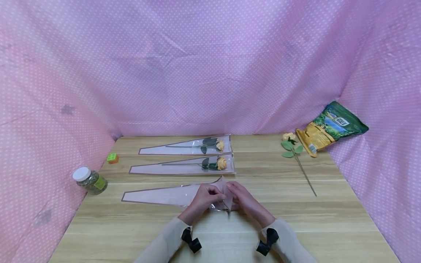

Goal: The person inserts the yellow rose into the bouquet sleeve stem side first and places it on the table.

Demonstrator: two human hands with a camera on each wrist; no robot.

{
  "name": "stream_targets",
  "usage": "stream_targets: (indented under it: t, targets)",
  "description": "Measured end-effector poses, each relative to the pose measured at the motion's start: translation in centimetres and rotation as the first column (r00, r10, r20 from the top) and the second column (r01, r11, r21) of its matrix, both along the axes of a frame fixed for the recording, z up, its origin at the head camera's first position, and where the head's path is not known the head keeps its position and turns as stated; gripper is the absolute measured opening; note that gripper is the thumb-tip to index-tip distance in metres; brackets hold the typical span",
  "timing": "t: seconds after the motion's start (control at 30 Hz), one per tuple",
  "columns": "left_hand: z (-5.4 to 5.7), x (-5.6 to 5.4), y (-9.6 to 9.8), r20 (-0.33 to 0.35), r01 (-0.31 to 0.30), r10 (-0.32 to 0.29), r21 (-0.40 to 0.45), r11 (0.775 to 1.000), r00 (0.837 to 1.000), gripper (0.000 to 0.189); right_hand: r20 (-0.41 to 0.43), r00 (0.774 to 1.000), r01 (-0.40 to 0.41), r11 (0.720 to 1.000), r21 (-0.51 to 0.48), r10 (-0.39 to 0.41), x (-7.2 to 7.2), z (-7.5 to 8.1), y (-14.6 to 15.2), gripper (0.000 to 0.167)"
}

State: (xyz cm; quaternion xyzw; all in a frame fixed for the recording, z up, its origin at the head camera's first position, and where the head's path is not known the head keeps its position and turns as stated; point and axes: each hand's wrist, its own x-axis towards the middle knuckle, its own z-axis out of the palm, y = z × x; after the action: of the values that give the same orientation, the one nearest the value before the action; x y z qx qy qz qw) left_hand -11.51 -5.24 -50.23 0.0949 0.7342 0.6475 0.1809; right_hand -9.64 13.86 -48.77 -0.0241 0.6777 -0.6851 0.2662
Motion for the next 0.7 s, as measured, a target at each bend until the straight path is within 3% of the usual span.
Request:
stream_targets:
  t: [0.4, 0.7]
  targets:
    - [0.1, 0.0, 0.1, 0.023, -0.056, 0.056, -0.029, 0.998, 0.998, 0.022, -0.092, 0.980, 0.191, 0.968, 0.163, -0.178, -1.0, -0.8, -0.2, 0.024]
    - [0.4, -0.1, 0.6, 0.013, -0.064, 0.064, -0.054, 0.996, 0.998, 0.019, -0.123, 0.964, 0.259, 0.931, 0.257, -0.234, -1.6, -1.6, 0.1, 0.013]
